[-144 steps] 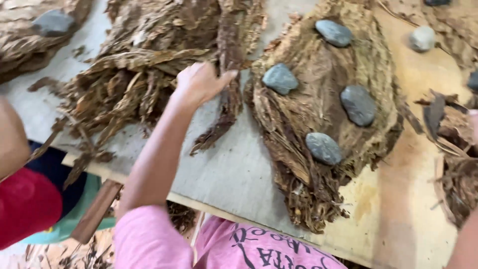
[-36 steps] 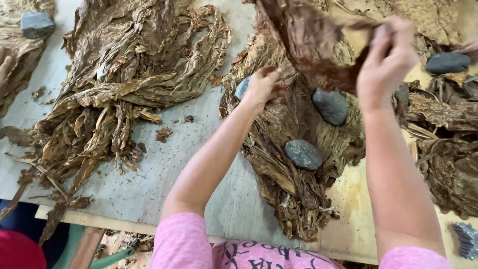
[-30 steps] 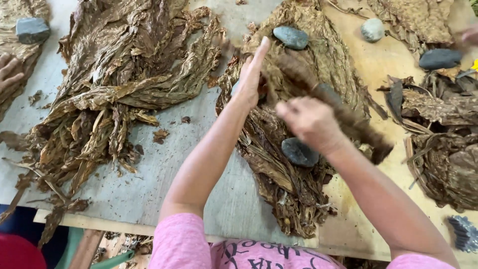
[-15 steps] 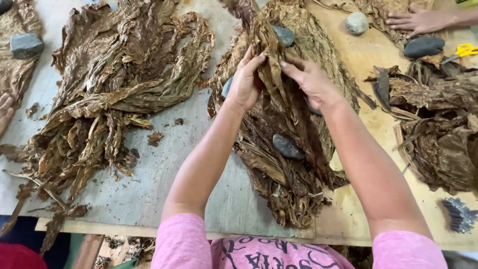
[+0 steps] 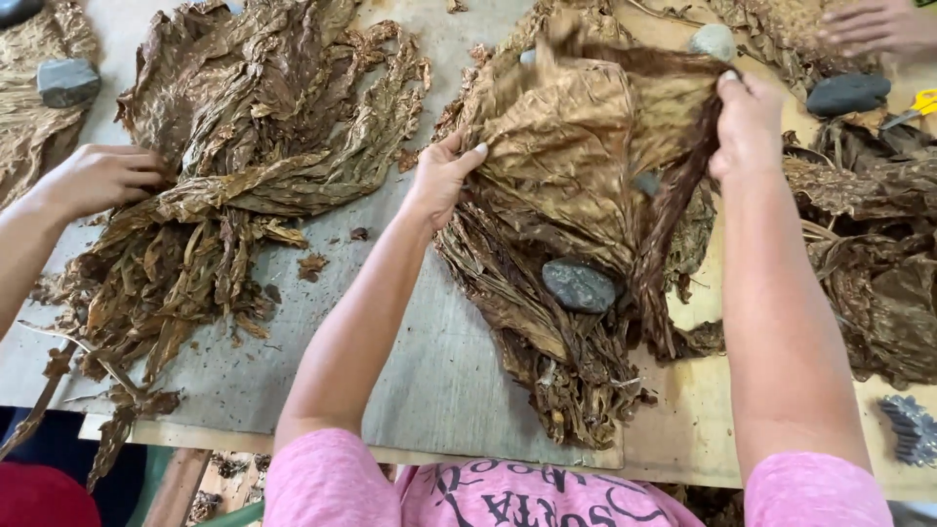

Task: Flattening and weighting large dried tobacco leaves on a wooden table using stones as weights.

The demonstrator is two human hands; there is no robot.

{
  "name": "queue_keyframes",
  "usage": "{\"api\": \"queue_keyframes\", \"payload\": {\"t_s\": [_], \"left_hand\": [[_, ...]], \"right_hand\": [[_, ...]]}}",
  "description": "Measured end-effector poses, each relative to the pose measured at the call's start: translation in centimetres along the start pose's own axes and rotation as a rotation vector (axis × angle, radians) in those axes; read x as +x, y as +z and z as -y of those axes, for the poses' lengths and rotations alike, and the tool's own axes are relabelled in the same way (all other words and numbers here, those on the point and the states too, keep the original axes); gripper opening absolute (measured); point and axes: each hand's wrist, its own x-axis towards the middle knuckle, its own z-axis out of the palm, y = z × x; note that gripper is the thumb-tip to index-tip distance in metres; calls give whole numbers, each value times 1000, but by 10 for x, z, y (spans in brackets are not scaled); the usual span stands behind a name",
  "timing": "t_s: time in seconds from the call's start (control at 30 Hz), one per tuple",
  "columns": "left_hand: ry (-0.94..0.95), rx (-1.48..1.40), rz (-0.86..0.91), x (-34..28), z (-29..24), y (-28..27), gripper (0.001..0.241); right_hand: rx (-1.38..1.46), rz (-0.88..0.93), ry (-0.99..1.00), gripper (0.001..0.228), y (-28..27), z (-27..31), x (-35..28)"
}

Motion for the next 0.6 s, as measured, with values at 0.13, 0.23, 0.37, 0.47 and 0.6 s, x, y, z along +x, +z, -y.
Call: {"api": "queue_keyframes", "payload": {"t_s": [0.13,0.23,0.37,0.47,0.6], "left_hand": [[-42,51,32,-16,-2,-7,65],[-105,151,110,-35,-2,-1,18],[23,362,342,-58,0,-1,16],[-109,500,640,-71,-21,4,56],[-210,347,444,-51,-20,24,95]], "right_hand": [[-37,-58,-108,22,-16,-10,22],[-193,-162,-173,20,-25,-14,24],[-224,-114,-696,15,-53,-38,64],[-28,332,-786,15,-63,-18,19],[149,418,-629,19,-67,-7,-24]]}}
